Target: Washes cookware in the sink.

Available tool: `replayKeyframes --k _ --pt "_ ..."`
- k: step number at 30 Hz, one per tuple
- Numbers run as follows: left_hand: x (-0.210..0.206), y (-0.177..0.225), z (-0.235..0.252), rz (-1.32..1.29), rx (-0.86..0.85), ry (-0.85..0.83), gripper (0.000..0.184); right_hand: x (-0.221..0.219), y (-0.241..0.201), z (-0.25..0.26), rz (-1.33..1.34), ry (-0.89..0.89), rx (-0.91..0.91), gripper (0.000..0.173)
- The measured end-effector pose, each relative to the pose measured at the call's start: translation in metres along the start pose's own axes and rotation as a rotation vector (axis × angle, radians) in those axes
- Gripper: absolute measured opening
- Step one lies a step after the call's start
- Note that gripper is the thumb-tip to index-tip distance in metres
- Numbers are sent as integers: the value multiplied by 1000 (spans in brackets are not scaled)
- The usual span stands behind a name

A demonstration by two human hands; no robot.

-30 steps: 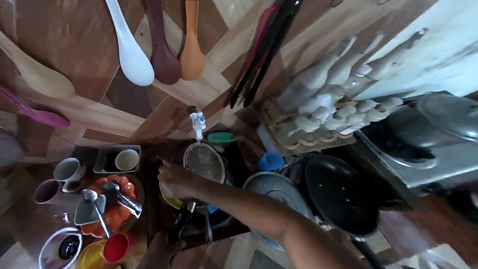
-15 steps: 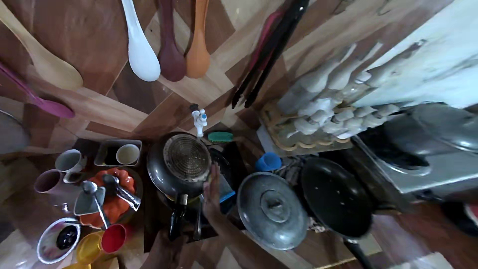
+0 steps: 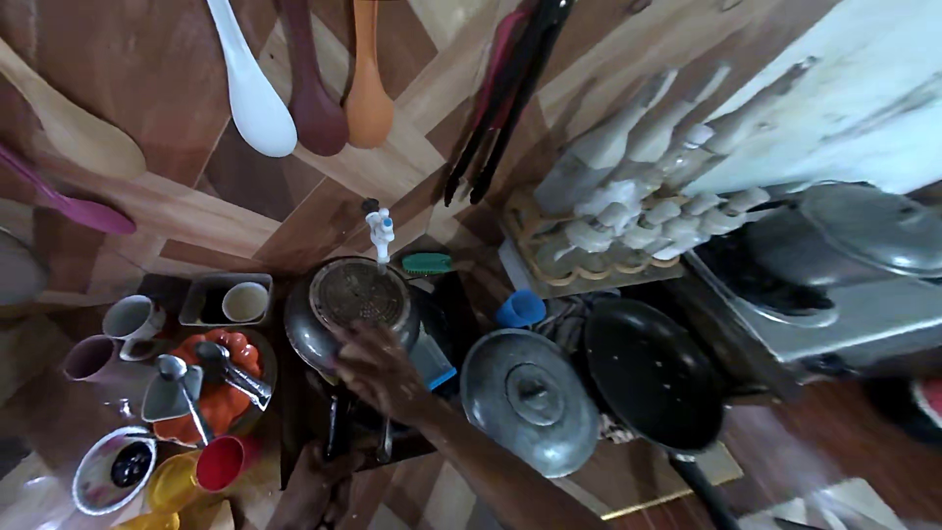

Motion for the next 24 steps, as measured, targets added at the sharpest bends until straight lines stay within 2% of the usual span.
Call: replayKeyframes --k 1,3,5,7,8,9,11,13,15,17,18,20,22,24 --pt "1 -1 -2 -36 13 -35 9 2 25 -16 24 98 -110 44" --pt "3 -6 -7 -43 45 -83 7 -5 81 -30 265 194 -413 57" --pt "6 -7 -12 39 68 -77 9 -13 125 -16 554 136 -754 48" --pt "10 -9 -16 129 77 -49 9 -21 147 -10 655 20 -981 43" --pt "11 -7 -17 150 70 -38 9 -22 143 -12 622 22 -977 43" --pt "12 -3 -16 154 59 -25 8 -20 127 -15 554 59 -870 45" --pt "13 3 -11 170 45 -9 5 -17 71 -24 365 129 -499 54" --pt "17 8 -9 249 70 26 6 -16 17 -16 162 87 -145 46" --pt "20 12 -8 363 110 35 8 -20 -16 24 77 -160 137 32" --pt "21 13 -8 413 120 18 9 -35 -30 76 5 -552 311 27" --pt "20 13 -9 415 118 4 8 -45 -26 99 8 -695 332 27" --pt "17 15 -14 428 113 -22 7 -58 7 136 92 -761 230 29" --pt "16 15 -22 473 108 -34 7 -53 68 149 224 -736 -99 36" --pt "24 12 -29 518 107 -23 8 -52 129 120 372 -626 -446 45"
Point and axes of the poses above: each hand's wrist, its own z-axis towards the middle knuckle, its own x-axis out of the back of the hand, y = z × x, the point moved 6 cm from there along z, towards the middle knuckle, and after that the axes turned 12 degrees about -z, right-handed, at the moved point
